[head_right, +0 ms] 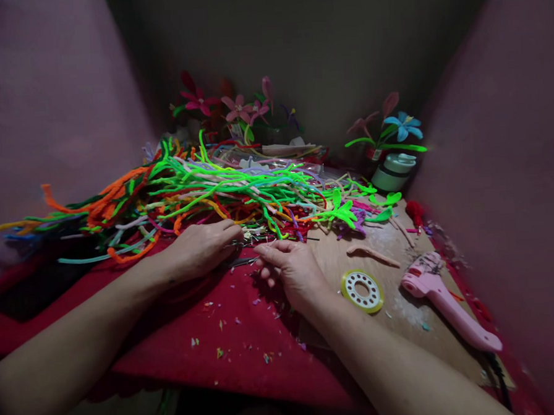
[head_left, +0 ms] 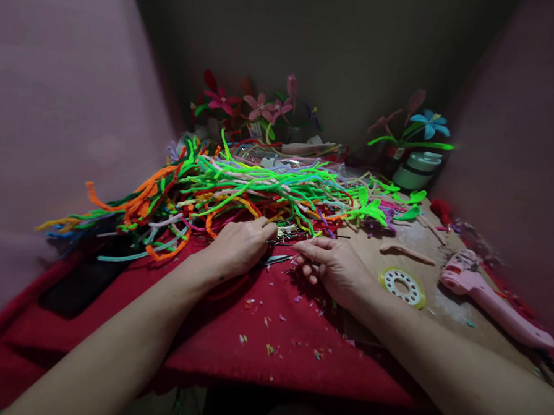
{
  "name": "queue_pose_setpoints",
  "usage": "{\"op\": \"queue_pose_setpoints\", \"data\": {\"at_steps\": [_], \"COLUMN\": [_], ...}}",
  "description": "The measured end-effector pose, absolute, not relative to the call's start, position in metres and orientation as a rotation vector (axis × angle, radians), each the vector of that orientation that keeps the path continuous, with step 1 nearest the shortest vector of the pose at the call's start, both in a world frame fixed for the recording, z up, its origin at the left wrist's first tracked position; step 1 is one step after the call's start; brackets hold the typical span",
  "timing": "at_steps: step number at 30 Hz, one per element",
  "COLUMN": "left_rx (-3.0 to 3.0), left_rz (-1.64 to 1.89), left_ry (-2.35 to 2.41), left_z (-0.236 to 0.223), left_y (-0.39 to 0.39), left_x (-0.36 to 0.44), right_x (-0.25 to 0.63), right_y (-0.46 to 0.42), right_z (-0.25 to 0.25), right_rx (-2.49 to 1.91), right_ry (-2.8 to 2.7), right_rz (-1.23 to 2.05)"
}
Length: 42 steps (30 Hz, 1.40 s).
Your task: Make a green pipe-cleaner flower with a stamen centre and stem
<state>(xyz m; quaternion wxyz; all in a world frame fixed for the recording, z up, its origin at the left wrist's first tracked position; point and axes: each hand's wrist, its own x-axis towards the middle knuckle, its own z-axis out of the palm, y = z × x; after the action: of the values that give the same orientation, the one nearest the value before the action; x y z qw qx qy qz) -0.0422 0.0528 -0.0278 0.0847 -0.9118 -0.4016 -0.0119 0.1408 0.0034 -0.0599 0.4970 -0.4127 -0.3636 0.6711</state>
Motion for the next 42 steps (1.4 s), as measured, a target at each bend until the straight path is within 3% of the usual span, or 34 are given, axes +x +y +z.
{"op": "queue_pose_setpoints", "data": {"at_steps": [7,20,26,32,42], "left_rx": [-2.772,-3.351,-3.343,-3.142,-3.054], "left_rz": [-0.167,-1.312,-1.531,-1.632,-1.111], "left_ry": [-1.244,-2.159,-2.386,-2.028,-0.962], "left_z": [-0.034,-0.007,-0.012,-0.017,-0.032], "left_y": [0.059,0.056,0.043,0.031,0.030], "left_x": [-0.043,-0.044,-0.029,-0.014,-0.019], "right_x": [0.141,0.140,0.138,0.135,0.137], "right_y": [0.002,0.003,0.000,-0.001,0.004], "right_z": [-0.061,-0.061,-0.059,-0.055,-0.055], "right_rx": [-1.004,-1.026,-1.004,-0.909,-0.811], "right_ry": [-0.891,-0.875,-0.953,-0.869,-0.560], "right_rz": [1.630,1.651,1.627,1.790,1.833]}}
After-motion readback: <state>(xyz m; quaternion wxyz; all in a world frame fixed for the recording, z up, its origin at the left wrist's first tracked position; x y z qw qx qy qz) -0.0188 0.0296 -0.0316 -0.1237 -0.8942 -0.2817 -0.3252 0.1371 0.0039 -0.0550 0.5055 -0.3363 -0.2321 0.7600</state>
